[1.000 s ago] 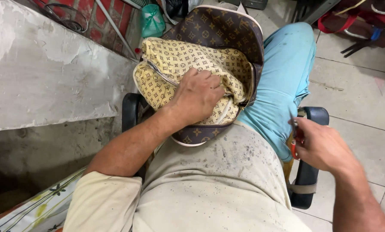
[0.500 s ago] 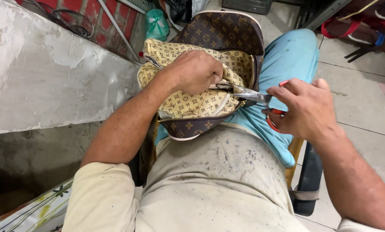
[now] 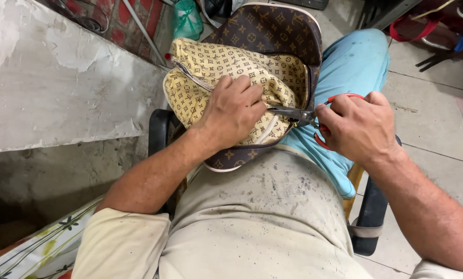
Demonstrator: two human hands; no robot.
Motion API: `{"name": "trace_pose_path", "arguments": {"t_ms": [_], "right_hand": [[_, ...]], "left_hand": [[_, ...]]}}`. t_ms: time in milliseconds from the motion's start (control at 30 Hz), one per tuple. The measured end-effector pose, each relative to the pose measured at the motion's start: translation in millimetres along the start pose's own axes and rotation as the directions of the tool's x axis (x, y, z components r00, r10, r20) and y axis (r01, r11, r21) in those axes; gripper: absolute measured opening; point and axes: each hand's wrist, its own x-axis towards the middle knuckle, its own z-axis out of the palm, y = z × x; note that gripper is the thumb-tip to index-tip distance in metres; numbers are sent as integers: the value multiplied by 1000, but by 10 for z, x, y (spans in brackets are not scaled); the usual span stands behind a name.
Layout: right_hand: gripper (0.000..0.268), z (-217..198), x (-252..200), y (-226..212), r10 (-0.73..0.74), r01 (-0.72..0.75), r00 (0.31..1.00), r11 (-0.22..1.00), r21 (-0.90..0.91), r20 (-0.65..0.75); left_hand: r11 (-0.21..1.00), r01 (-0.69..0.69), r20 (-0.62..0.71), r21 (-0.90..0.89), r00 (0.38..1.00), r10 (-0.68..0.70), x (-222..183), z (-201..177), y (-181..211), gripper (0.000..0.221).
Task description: Repairing the interior lining of a backpack by trimming excess material with scissors
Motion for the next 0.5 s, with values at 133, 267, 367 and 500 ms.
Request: {"name": "trace_pose_path", "arguments": {"t_ms": [133, 267, 367, 500], "right_hand": [[12, 81, -95, -23, 28, -28, 998, 1000, -10, -49], [14, 129, -94, -67, 48, -50, 997, 998, -31, -55], [12, 101, -40, -97, 80, -80, 996, 997, 13, -45], [22, -2, 40, -155, 91, -90, 994, 996, -23, 56]], "left_hand": [[997, -18, -165, -75, 986, 5, -51, 42, 19, 25], [997, 9, -157, -82, 987, -22, -67, 134, -31, 22], [992, 18, -163, -124, 986, -38, -75, 166, -84, 21], [989, -33, -162, -143, 987, 9, -122, 135, -106, 24]]}}
